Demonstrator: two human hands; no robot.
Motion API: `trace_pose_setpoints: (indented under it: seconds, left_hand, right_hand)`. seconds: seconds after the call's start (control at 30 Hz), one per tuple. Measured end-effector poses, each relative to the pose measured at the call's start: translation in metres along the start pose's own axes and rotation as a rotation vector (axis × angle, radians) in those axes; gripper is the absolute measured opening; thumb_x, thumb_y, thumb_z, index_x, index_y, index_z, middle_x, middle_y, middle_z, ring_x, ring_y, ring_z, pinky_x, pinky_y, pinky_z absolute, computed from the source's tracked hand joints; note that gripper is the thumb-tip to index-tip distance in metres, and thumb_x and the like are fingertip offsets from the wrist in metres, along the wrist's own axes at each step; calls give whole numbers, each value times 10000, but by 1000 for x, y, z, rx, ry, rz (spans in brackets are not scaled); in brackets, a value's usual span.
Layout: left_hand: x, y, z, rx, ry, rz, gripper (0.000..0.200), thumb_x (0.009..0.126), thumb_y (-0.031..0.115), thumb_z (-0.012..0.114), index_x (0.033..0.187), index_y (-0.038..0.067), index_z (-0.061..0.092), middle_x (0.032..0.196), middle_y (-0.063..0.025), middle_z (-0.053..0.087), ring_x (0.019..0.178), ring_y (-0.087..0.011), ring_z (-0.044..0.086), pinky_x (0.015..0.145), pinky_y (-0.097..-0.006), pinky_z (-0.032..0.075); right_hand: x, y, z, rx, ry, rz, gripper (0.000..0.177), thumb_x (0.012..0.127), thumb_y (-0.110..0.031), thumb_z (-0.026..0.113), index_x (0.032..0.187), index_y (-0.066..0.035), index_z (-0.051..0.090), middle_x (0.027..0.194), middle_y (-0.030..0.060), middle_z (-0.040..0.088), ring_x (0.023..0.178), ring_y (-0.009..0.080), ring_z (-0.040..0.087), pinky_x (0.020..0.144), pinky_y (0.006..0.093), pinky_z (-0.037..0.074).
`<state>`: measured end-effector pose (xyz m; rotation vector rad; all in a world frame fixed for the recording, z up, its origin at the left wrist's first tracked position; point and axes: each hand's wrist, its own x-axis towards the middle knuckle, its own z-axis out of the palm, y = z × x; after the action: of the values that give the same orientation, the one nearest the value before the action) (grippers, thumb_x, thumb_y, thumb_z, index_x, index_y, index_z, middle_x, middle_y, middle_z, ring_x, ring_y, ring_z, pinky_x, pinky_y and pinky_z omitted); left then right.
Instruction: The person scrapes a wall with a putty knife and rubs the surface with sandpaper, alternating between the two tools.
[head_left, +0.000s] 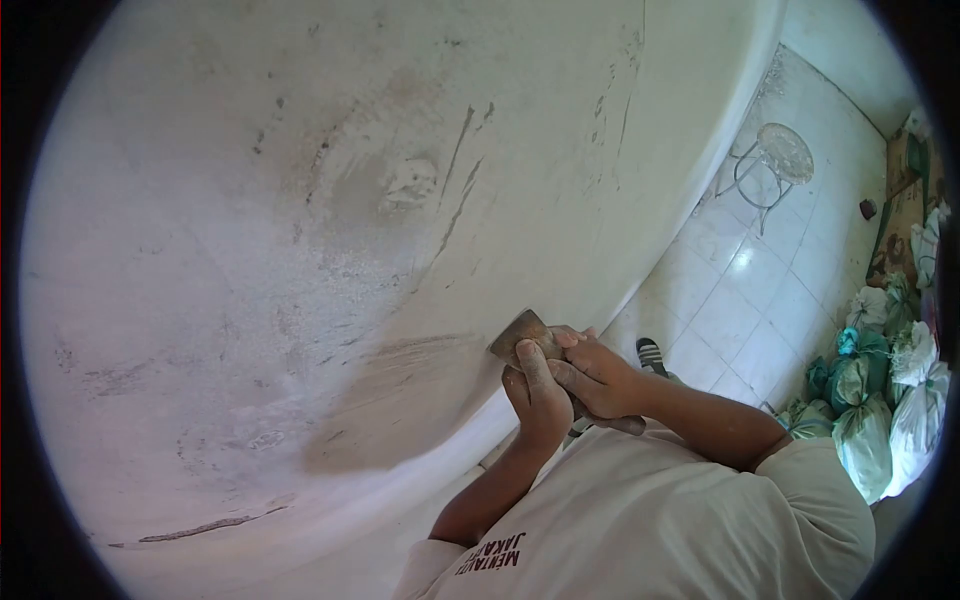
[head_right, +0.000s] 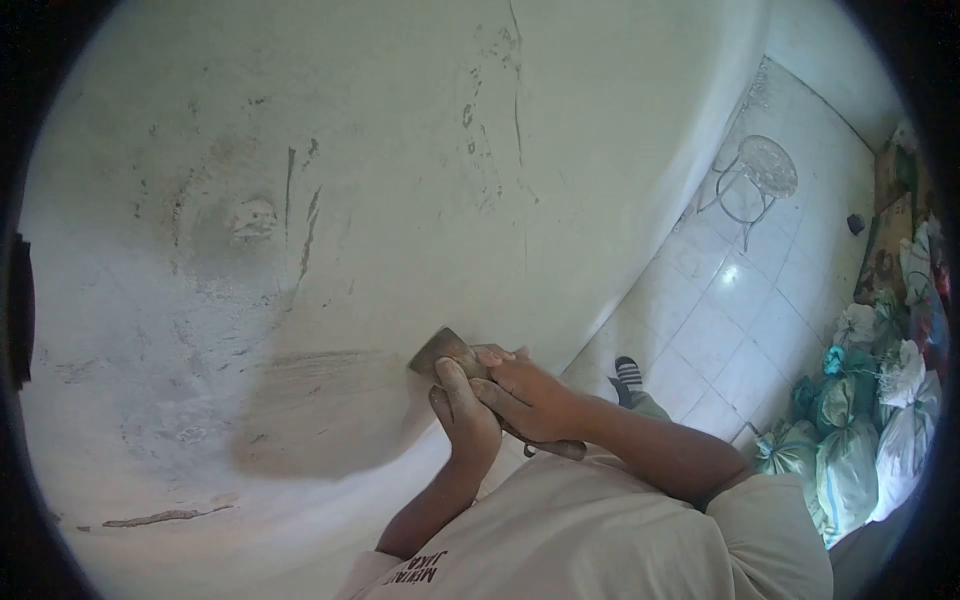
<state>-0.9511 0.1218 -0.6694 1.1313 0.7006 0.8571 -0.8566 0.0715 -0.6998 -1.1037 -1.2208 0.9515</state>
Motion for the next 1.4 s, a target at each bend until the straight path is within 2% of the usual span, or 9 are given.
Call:
trace_pose_setpoints:
  seconds: [0.2, 0.3, 0.4, 0.6, 0.8, 0.97, 1.07, 1.17, 1.4]
  left_hand:
    - [-3, -2, 1, -8, 29, -65, 443, 1040, 289, 302, 883, -51, 538, 889, -141, 598, 850, -261, 615, 916, -454, 506]
    - [-3, -3, 2, 21, 34, -51, 452, 1041, 297, 298, 884, -49, 543, 889, -141, 604, 851, -261, 619, 910, -443, 505]
    - [0, -12, -2, 56, 11, -18, 454, 1042, 301, 296, 888, -46, 546, 889, -140, 607, 852, -262, 621, 900, -435, 506]
    - [-2, -13, -1, 21, 11, 1, 437, 1039, 294, 299, 890, -41, 536, 876, -137, 603, 844, -259, 619, 905, -446, 505]
    - [3, -21, -6, 130, 1, 58, 526, 1036, 413, 279, 862, -21, 521, 868, -160, 602, 837, -268, 604, 872, -481, 516]
    - [6, 12, 5, 36, 8, 98, 552, 1029, 445, 299, 856, -26, 529, 866, -161, 610, 841, -269, 612, 856, -464, 522]
    - [-10, 10, 1, 119, 85, -124, 472, 1041, 321, 304, 868, -33, 565, 869, -133, 625, 839, -219, 609, 847, -362, 512]
    - [-10, 7, -7, 118, 10, -106, 548, 1039, 411, 281, 877, -31, 561, 855, -141, 628, 853, -238, 629, 855, -416, 526]
    - [-4, 3, -7, 58, 18, -47, 467, 1044, 308, 323, 873, -41, 581, 855, -133, 637, 824, -220, 627, 808, -347, 516]
  right_hand:
    - [-9, 11, 1, -39, -54, 67, 278, 996, -239, 434, 992, 15, 547, 998, 164, 542, 963, 302, 495, 870, 424, 356]
    - [-7, 24, -1, -18, -93, 63, 264, 992, -229, 437, 963, 9, 546, 1000, 162, 544, 958, 304, 495, 863, 423, 356]
    - [-6, 14, 3, -83, 73, -34, 307, 988, -244, 434, 976, 38, 553, 994, 216, 556, 935, 356, 527, 850, 439, 373]
    - [-8, 14, -7, -54, -102, 96, 316, 986, -253, 421, 1026, 34, 547, 1095, 216, 530, 1041, 362, 496, 935, 457, 339]
    - [-4, 23, 3, -120, 63, -67, 307, 977, -253, 420, 1026, 19, 556, 1053, 203, 549, 998, 351, 514, 889, 463, 350]
    - [4, -1, -6, -156, -109, 7, 315, 981, -266, 408, 1084, 2, 537, 1081, 190, 537, 1034, 353, 501, 928, 452, 333]
    - [-6, -9, 6, -141, -25, 52, 306, 985, -261, 408, 1069, 2, 538, 1066, 186, 539, 1028, 353, 500, 930, 442, 335]
    - [-9, -20, 8, -87, -3, 86, 291, 993, -243, 404, 1054, 8, 539, 1047, 173, 538, 1014, 342, 496, 920, 443, 339]
    - [-6, -1, 9, -42, 20, 21, 287, 998, -250, 384, 1006, -38, 577, 1025, 145, 513, 937, 309, 478, 869, 451, 309]
